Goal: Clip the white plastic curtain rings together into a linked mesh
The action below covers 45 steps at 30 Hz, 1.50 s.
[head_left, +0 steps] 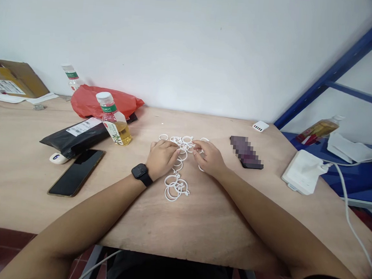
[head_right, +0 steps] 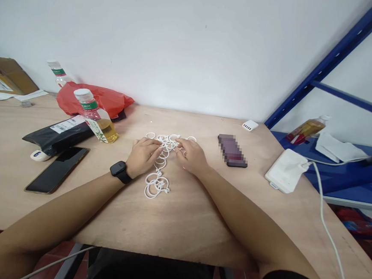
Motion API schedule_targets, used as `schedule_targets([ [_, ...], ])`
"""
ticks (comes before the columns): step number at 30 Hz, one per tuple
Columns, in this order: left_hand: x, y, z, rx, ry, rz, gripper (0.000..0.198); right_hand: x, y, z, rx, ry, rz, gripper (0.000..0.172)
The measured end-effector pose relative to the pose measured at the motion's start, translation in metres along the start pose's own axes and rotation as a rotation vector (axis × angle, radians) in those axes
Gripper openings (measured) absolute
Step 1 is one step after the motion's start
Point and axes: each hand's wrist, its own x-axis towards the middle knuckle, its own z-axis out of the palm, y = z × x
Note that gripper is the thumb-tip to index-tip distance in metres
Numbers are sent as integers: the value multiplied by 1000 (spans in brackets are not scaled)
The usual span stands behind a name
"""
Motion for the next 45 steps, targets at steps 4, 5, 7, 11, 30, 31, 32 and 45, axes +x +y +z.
schedule_targets([
  [4,-1,-10,-9,-68,-13,114,34,3,20,2,-137,-57,-3,27],
  [5,-1,-12,-11,-78,-45,196,33,3,24,2,-151,-78,-2,27],
  [7,-2,-13,-14,-91,-111,331,31,3,27,3,-155,-115,-15,28],
  [11,-4,-10,-12,-117,-224,489,27,3,23,4,-120,-156,-67,26],
  [30,0,-31,0,-152,-252,222,27,4,26,-4,-30,-151,-155,40],
  [31,0,-31,0,-153,-250,216,27,5,30,-6,-9,-163,-175,39],
  [32,0,-31,0,-152,-249,210,26,6,34,-8,11,-184,-201,36],
  [45,2,-22,4,-148,-103,103,33,4,22,-1,-25,-97,-192,8],
])
